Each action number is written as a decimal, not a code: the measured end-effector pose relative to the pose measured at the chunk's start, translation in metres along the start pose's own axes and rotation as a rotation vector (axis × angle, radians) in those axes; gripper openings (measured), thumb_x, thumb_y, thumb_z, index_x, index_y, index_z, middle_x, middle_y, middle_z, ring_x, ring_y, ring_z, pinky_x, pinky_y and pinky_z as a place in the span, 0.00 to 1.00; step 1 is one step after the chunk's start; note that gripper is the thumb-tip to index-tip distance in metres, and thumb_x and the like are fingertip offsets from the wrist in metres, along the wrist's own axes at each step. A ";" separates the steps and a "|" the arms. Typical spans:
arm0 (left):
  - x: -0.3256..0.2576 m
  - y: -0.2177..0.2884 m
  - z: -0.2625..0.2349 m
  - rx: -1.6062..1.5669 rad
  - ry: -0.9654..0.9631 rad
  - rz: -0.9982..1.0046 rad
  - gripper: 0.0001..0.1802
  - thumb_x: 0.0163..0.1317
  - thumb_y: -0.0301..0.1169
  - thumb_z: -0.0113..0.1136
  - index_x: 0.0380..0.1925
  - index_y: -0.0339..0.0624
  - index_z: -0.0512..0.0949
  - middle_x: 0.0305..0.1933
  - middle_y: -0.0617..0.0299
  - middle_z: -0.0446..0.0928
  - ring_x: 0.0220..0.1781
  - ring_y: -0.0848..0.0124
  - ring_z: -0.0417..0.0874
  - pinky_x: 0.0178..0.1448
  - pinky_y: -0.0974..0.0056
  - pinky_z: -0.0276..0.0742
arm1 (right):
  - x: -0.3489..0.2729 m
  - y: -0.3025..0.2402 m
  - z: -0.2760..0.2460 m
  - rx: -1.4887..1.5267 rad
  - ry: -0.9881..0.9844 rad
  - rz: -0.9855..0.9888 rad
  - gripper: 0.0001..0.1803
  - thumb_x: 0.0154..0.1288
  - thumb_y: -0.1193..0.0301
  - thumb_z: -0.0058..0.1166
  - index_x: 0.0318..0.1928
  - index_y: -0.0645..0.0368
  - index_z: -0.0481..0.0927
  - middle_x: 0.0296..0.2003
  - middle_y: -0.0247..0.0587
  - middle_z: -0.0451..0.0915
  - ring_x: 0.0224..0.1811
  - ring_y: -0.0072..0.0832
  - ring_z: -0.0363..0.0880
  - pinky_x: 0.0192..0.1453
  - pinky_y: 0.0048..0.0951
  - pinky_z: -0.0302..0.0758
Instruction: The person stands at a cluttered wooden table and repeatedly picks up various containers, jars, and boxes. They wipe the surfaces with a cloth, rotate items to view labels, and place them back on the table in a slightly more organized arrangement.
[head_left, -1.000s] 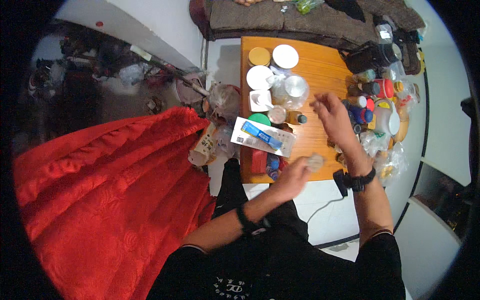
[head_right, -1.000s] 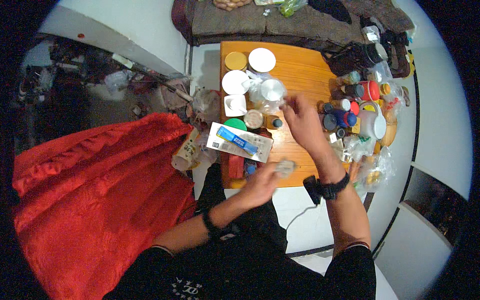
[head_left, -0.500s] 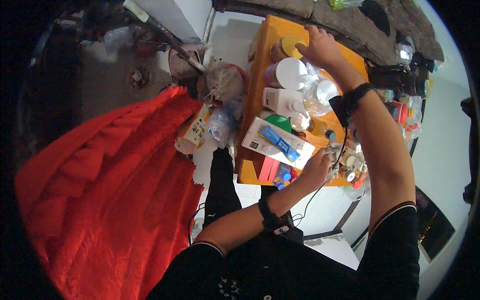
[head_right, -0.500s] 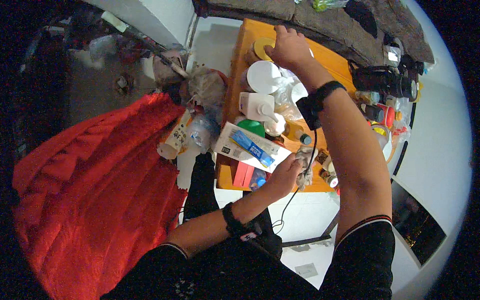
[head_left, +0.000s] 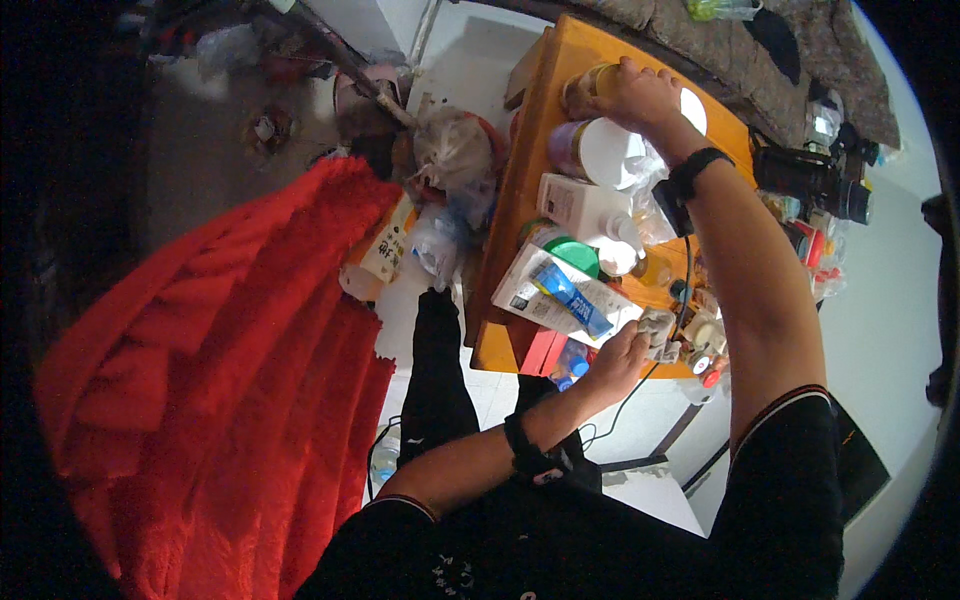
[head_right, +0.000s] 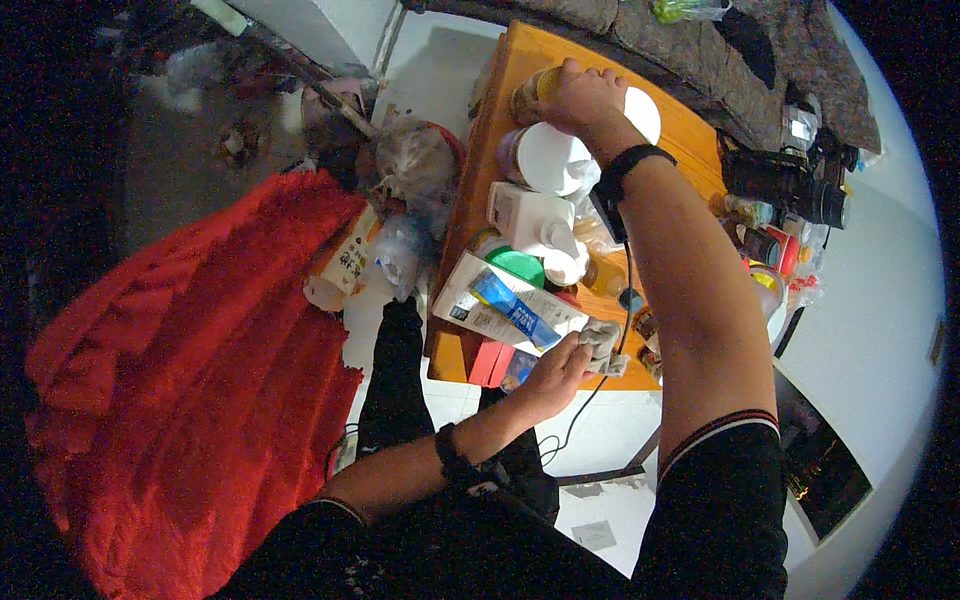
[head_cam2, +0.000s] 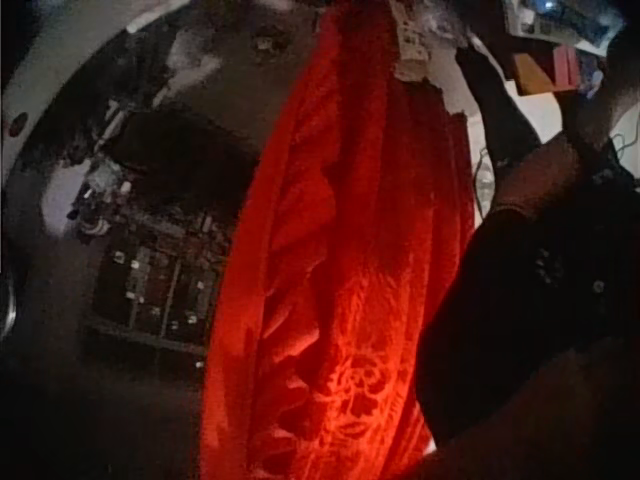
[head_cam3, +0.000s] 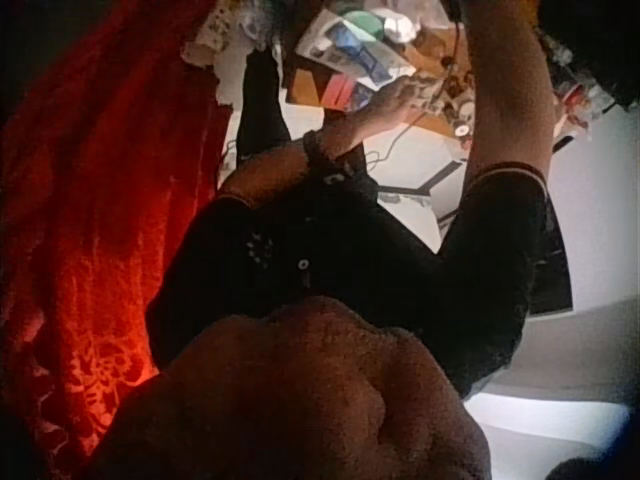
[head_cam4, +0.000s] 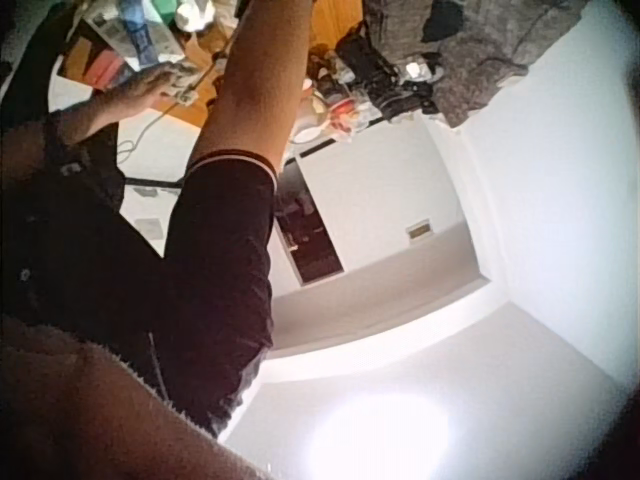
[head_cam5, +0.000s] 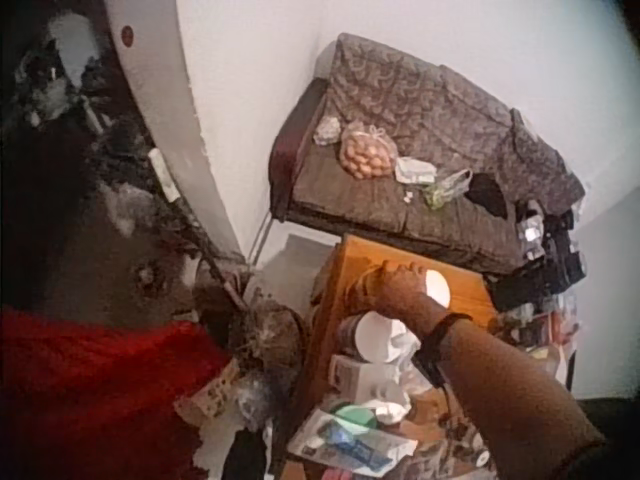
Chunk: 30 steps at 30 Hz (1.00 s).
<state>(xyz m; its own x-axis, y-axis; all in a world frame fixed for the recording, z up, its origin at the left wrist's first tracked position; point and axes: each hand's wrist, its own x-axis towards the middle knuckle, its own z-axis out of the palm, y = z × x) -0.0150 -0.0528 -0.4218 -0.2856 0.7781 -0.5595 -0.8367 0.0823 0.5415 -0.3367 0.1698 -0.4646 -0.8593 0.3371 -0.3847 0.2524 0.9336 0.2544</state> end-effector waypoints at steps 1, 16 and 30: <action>-0.001 -0.002 -0.001 0.035 0.012 -0.003 0.17 0.88 0.39 0.44 0.58 0.35 0.72 0.54 0.55 0.79 0.55 0.70 0.85 0.61 0.60 0.88 | 0.001 -0.001 0.001 0.001 0.004 0.009 0.49 0.61 0.30 0.63 0.69 0.56 0.76 0.61 0.59 0.85 0.66 0.61 0.80 0.71 0.59 0.72; -0.042 -0.027 0.015 0.350 -0.003 -0.009 0.13 0.85 0.36 0.47 0.47 0.36 0.73 0.34 0.59 0.75 0.36 0.68 0.76 0.43 0.55 0.74 | -0.076 0.087 -0.108 0.388 0.357 0.080 0.45 0.59 0.49 0.73 0.68 0.64 0.72 0.58 0.63 0.82 0.64 0.58 0.80 0.67 0.57 0.79; -0.083 -0.027 -0.005 0.489 0.091 -0.010 0.15 0.82 0.37 0.49 0.46 0.33 0.72 0.39 0.35 0.77 0.44 0.40 0.82 0.49 0.45 0.75 | -0.118 0.209 0.033 0.403 0.287 0.397 0.53 0.57 0.46 0.75 0.74 0.62 0.68 0.62 0.76 0.76 0.61 0.65 0.83 0.63 0.52 0.85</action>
<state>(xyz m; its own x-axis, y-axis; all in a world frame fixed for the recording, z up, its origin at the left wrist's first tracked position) 0.0291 -0.1223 -0.3933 -0.3365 0.7202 -0.6067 -0.5289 0.3886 0.7545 -0.1680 0.3297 -0.3959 -0.7369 0.6731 -0.0626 0.6758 0.7356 -0.0464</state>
